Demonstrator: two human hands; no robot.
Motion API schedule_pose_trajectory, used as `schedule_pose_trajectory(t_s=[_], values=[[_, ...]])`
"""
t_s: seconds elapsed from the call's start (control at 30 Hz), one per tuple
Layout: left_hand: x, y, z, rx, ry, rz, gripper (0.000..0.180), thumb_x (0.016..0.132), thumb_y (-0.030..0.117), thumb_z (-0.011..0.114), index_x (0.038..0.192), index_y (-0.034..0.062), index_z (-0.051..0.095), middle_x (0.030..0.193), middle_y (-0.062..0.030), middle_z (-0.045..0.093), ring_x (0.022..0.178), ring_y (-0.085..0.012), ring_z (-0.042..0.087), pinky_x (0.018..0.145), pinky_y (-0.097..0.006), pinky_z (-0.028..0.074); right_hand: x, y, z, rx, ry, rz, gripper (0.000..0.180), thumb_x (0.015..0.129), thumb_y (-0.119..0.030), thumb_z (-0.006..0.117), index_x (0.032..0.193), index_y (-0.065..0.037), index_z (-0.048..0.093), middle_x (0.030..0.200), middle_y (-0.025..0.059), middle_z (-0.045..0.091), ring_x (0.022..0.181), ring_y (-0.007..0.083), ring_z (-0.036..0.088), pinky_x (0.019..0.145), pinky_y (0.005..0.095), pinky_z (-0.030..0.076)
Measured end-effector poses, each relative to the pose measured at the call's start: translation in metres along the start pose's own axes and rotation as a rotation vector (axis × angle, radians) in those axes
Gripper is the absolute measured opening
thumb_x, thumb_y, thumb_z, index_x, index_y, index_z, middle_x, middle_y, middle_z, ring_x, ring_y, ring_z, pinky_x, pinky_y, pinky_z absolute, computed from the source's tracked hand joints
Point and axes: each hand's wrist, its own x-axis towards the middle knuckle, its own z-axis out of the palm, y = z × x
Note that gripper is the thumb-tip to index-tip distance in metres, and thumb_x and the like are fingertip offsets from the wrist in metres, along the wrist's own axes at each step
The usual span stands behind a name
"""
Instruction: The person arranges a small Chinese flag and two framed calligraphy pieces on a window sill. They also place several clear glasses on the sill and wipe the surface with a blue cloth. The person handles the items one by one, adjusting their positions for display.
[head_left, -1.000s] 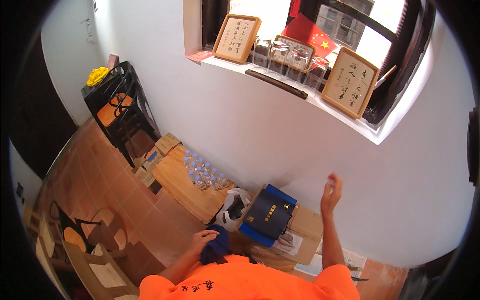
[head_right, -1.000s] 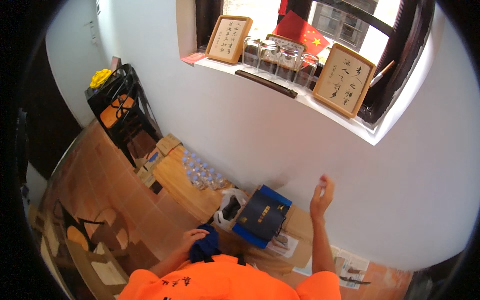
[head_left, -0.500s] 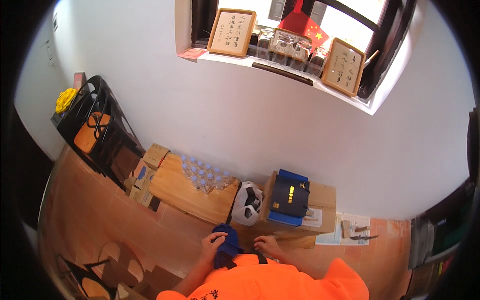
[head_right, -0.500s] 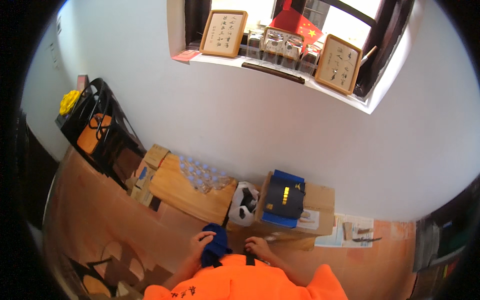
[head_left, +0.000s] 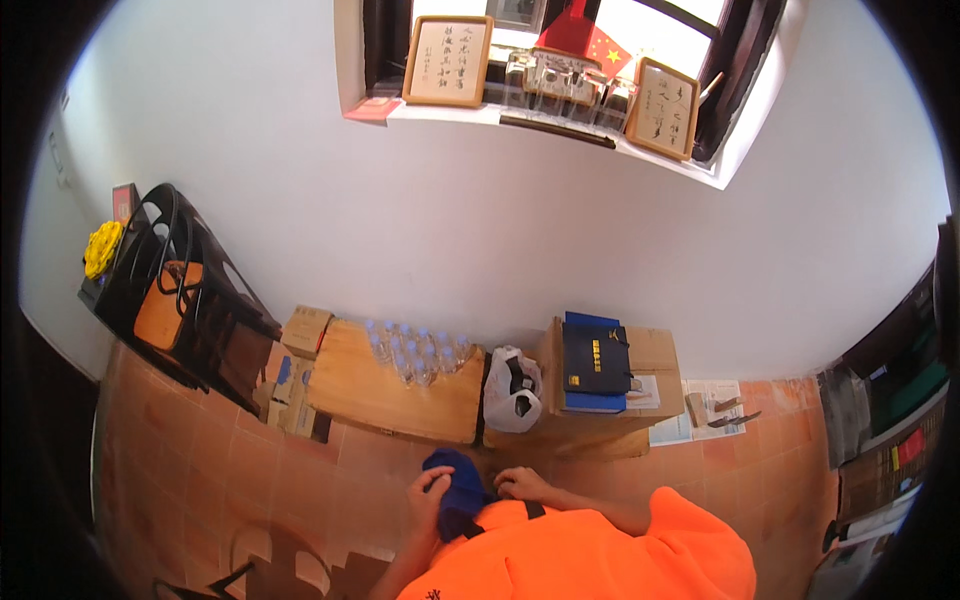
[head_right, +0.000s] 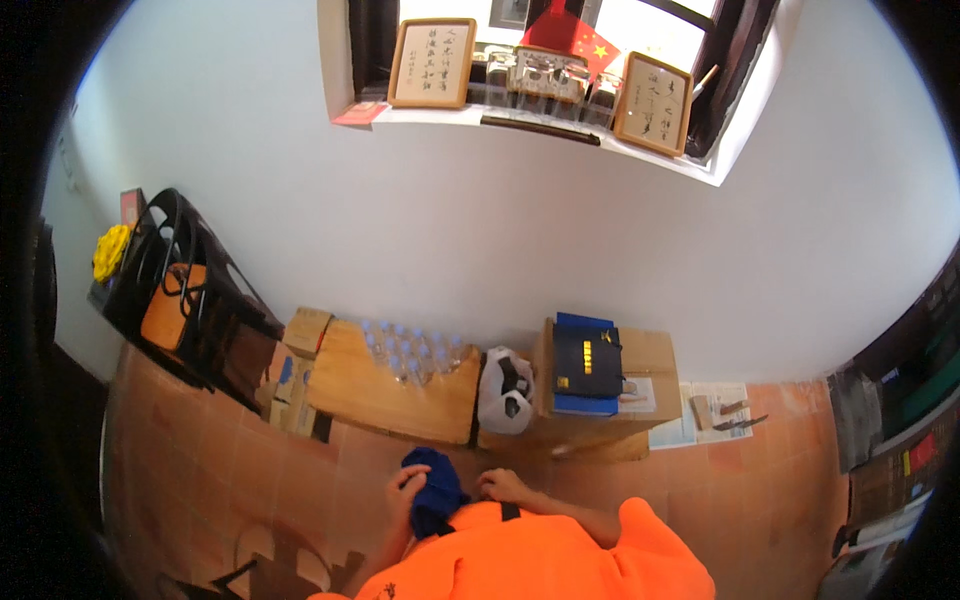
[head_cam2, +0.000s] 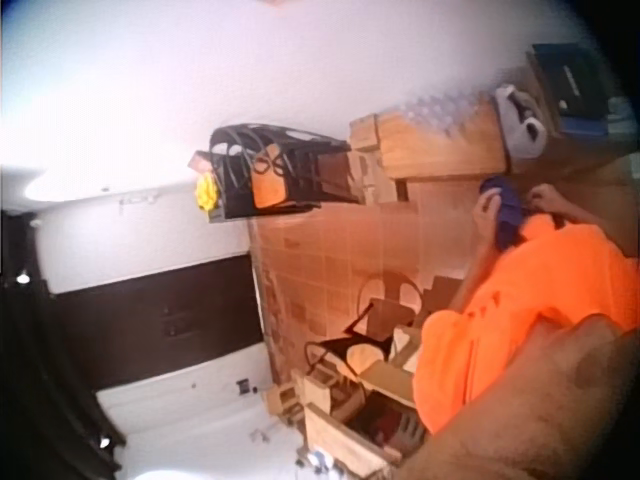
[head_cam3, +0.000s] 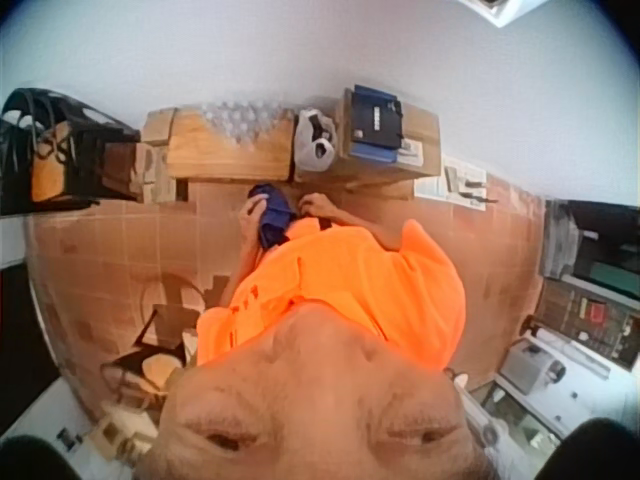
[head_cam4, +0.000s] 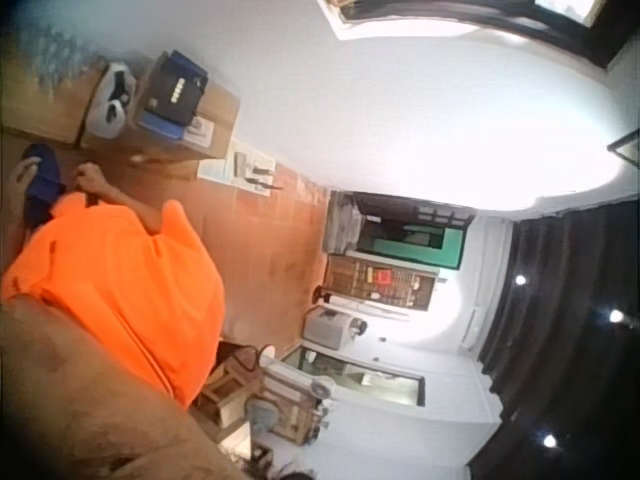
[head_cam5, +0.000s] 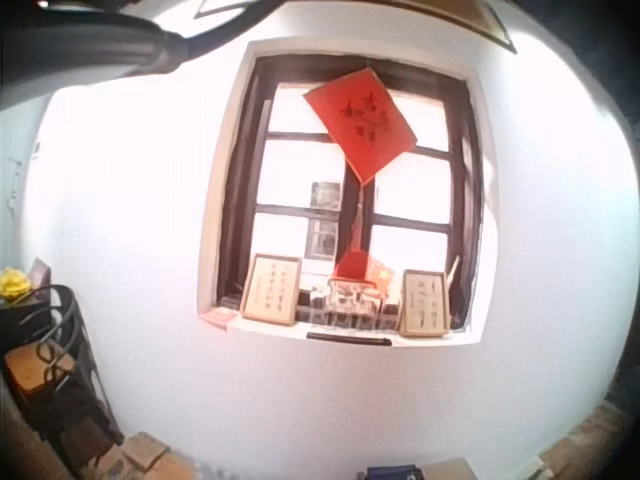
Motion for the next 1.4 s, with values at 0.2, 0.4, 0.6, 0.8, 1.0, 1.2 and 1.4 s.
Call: schedule_pose_trajectory(t_s=[0.2, 0.4, 0.6, 0.8, 1.0, 1.2, 1.4], values=[[-0.002, 0.035, 0.006, 0.018, 0.106, 0.081, 0.018, 0.090, 0.012, 0.062, 0.102, 0.0010, 0.069, 0.099, -0.0017, 0.066, 0.092, -0.0102, 0.056, 0.085, -0.023, 0.042, 0.028, 0.001, -0.006, 0.017, 0.034, -0.236, 0.021, 0.086, -0.014, 0.058, 0.100, 0.000, 0.067, 0.086, 0.0101, 0.071, 0.077, 0.0168, 0.070, 0.071, 0.0300, 0.055], [-0.016, 0.013, -0.004, -0.380, 0.292, -0.070, 0.021, 0.092, 0.016, 0.064, 0.108, 0.0031, 0.066, 0.098, -0.0028, 0.063, 0.094, -0.0118, 0.059, 0.077, -0.024, 0.050, 0.024, -0.020, -0.015, 0.430, -0.193, 0.076, 0.025, 0.090, -0.014, 0.056, 0.107, 0.003, 0.063, 0.088, 0.0100, 0.068, 0.077, 0.0166, 0.067, 0.066, 0.0295, 0.055], [-0.024, 0.012, 0.030, -0.357, 0.463, -0.030, 0.042, 0.092, 0.016, 0.063, 0.130, 0.0053, 0.048, 0.126, -0.0104, 0.052, 0.106, -0.0200, 0.057, 0.089, -0.031, 0.050, 0.015, -0.021, -0.039, 0.674, -0.342, 0.168, 0.033, 0.093, -0.020, 0.057, 0.117, 0.002, 0.058, 0.095, 0.0098, 0.067, 0.082, 0.0172, 0.065, 0.071, 0.0288, 0.053], [-0.016, 0.000, 0.047, -0.254, 0.488, -0.049, 0.046, 0.093, 0.016, 0.061, 0.134, 0.0073, 0.043, 0.131, -0.0109, 0.048, 0.114, -0.0226, 0.052, 0.094, -0.033, 0.046, 0.015, -0.045, -0.072, 0.857, -0.435, 0.071, 0.058, 0.093, -0.030, 0.061, 0.141, -0.006, 0.037, 0.124, 0.0127, 0.055, 0.102, 0.0159, 0.058, 0.079, 0.0300, 0.051], [0.003, 0.002, 0.082, -0.120, 0.519, 0.034, 0.049, 0.096, 0.014, 0.054, 0.141, 0.0087, 0.034, 0.139, -0.0151, 0.040, 0.125, -0.0242, 0.042, 0.105, -0.035, 0.036, 0.028, -0.077, -0.067, 0.762, -0.477, -0.282, 0.085, 0.088, -0.036, 0.068, 0.150, -0.006, 0.019, 0.146, 0.0174, 0.032, 0.129, 0.0218, 0.041, 0.101, 0.0336, 0.040], [0.025, -0.005, 0.091, -0.038, 0.297, -0.018, 0.056, 0.100, 0.021, 0.047, 0.149, 0.0111, 0.023, 0.146, -0.0131, 0.032, 0.130, -0.0235, 0.035, 0.107, -0.035, 0.030, 0.043, -0.078, -0.055, 0.838, -0.309, -0.258, 0.086, 0.080, -0.026, 0.077, 0.147, -0.004, 0.028, 0.138, 0.0139, 0.045, 0.125, 0.0212, 0.045, 0.104, 0.0328, 0.037], [0.051, -0.052, 0.068, 0.244, 0.160, -0.054, 0.055, 0.097, 0.015, 0.052, 0.145, 0.0029, 0.030, 0.144, -0.0179, 0.037, 0.128, -0.0242, 0.043, 0.102, -0.034, 0.038, 0.092, -0.032, -0.003, 1.144, -0.058, 0.257, 0.068, 0.073, -0.004, 0.075, 0.135, -0.004, 0.046, 0.112, 0.0085, 0.061, 0.097, 0.0171, 0.061, 0.086, 0.0295, 0.050]])
